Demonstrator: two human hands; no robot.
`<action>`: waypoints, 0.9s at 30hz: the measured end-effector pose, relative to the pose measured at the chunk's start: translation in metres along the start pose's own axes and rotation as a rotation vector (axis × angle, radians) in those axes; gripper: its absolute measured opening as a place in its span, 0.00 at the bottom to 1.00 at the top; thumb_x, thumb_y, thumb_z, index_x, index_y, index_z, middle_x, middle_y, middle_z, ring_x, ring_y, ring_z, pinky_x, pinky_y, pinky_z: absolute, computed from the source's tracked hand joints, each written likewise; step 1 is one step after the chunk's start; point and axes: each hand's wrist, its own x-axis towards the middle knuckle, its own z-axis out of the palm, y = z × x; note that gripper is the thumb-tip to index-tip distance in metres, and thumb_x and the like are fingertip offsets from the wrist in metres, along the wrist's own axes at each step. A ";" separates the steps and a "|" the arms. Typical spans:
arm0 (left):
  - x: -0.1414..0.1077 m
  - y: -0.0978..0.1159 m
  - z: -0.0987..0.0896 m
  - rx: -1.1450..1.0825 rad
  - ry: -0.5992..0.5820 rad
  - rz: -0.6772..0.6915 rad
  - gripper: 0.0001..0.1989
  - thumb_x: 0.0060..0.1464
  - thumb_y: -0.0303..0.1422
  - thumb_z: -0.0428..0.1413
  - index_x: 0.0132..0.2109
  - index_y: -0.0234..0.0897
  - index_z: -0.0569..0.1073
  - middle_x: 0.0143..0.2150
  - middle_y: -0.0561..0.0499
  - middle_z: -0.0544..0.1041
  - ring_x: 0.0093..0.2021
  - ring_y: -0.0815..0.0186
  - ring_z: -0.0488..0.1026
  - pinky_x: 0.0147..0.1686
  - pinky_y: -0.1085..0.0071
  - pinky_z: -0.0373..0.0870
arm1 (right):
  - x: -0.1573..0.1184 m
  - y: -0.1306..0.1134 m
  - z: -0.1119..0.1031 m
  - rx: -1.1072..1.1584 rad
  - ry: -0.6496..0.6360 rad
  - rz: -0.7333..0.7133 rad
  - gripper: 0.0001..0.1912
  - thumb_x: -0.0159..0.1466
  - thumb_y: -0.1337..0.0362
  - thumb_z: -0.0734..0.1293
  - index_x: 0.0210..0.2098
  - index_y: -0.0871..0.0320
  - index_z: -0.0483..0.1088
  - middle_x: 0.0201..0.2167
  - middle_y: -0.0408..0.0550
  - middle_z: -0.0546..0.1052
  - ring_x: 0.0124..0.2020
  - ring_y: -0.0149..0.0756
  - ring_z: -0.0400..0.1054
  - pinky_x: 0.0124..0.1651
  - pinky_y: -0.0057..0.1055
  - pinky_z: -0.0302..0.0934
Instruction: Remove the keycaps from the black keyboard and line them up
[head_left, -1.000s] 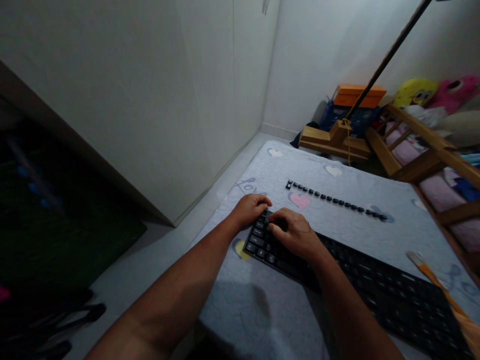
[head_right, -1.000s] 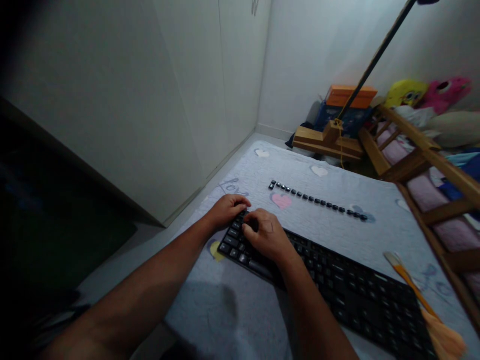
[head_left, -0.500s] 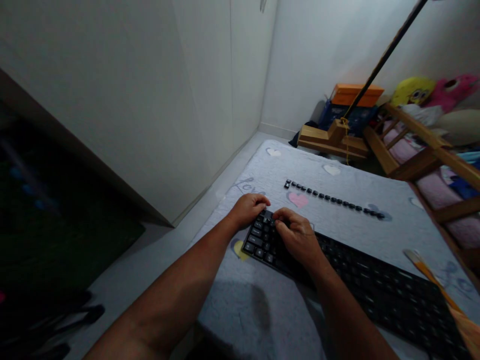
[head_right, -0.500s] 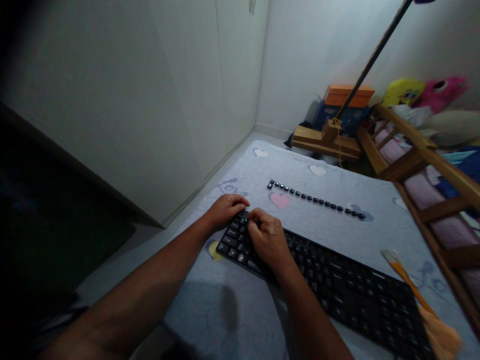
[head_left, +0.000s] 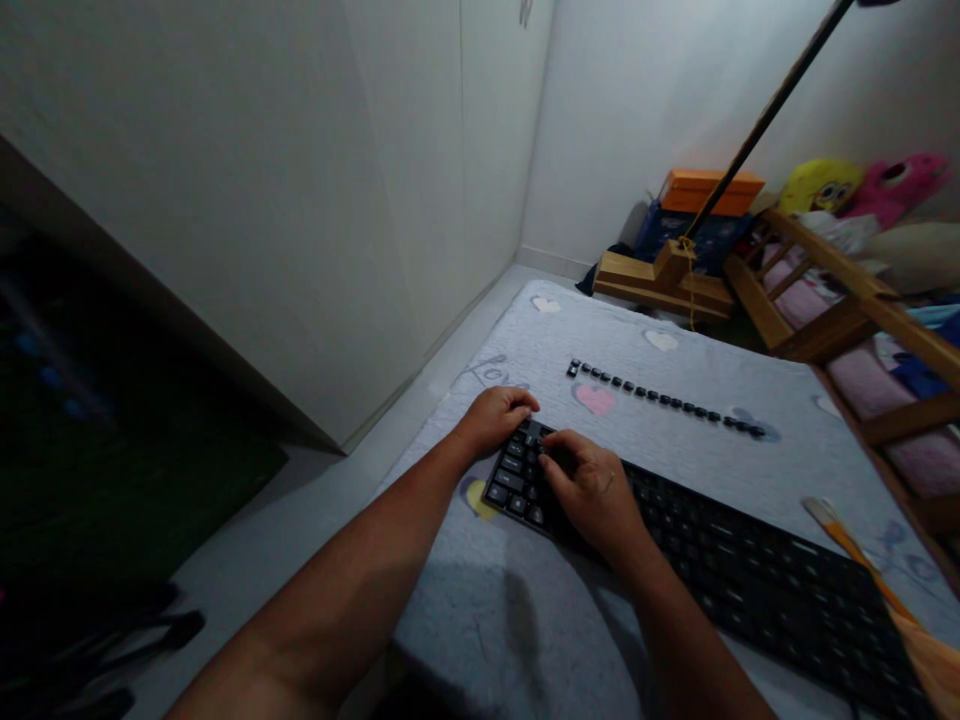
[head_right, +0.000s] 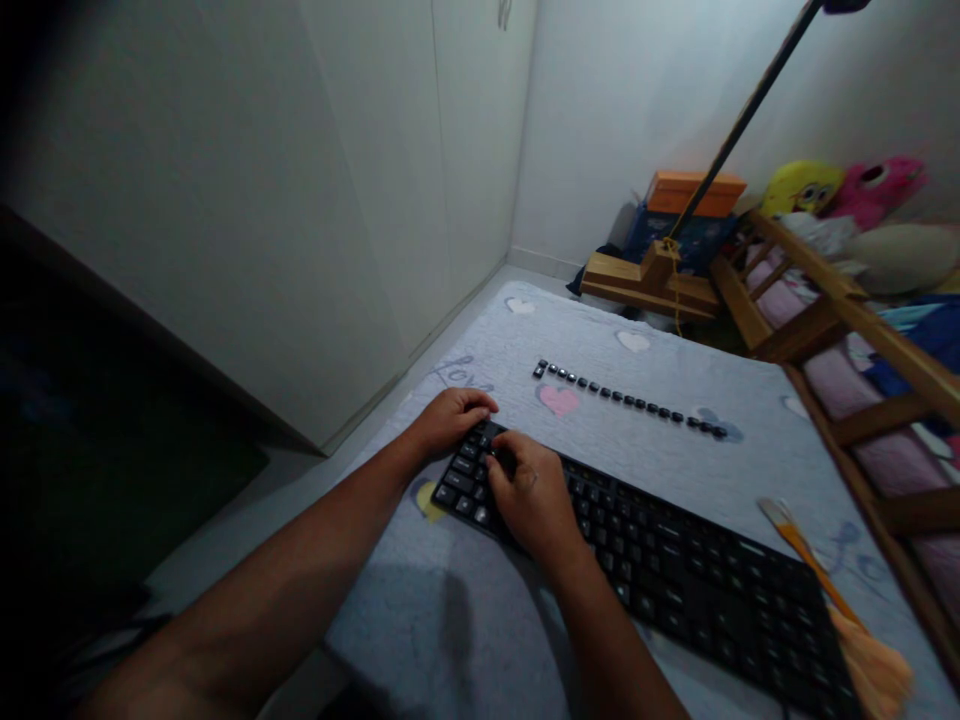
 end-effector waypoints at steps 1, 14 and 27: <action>0.000 0.000 0.000 0.001 -0.001 -0.001 0.13 0.51 0.28 0.50 0.38 0.34 0.79 0.30 0.52 0.78 0.34 0.66 0.73 0.37 0.72 0.68 | -0.001 0.001 0.001 0.001 0.006 -0.025 0.08 0.60 0.67 0.64 0.38 0.57 0.72 0.34 0.49 0.79 0.35 0.37 0.73 0.41 0.32 0.64; 0.001 -0.001 0.001 -0.021 -0.005 0.002 0.12 0.51 0.28 0.51 0.38 0.34 0.79 0.31 0.52 0.78 0.35 0.66 0.74 0.40 0.71 0.69 | 0.002 -0.002 0.005 -0.052 0.063 -0.079 0.06 0.60 0.68 0.63 0.36 0.58 0.71 0.29 0.47 0.77 0.30 0.35 0.71 0.37 0.29 0.63; 0.002 -0.001 0.001 -0.013 -0.001 0.005 0.12 0.51 0.27 0.51 0.38 0.34 0.79 0.33 0.51 0.79 0.37 0.64 0.75 0.40 0.71 0.69 | 0.005 0.003 0.007 -0.054 0.041 -0.066 0.05 0.60 0.67 0.64 0.36 0.57 0.72 0.34 0.49 0.78 0.35 0.37 0.72 0.40 0.32 0.65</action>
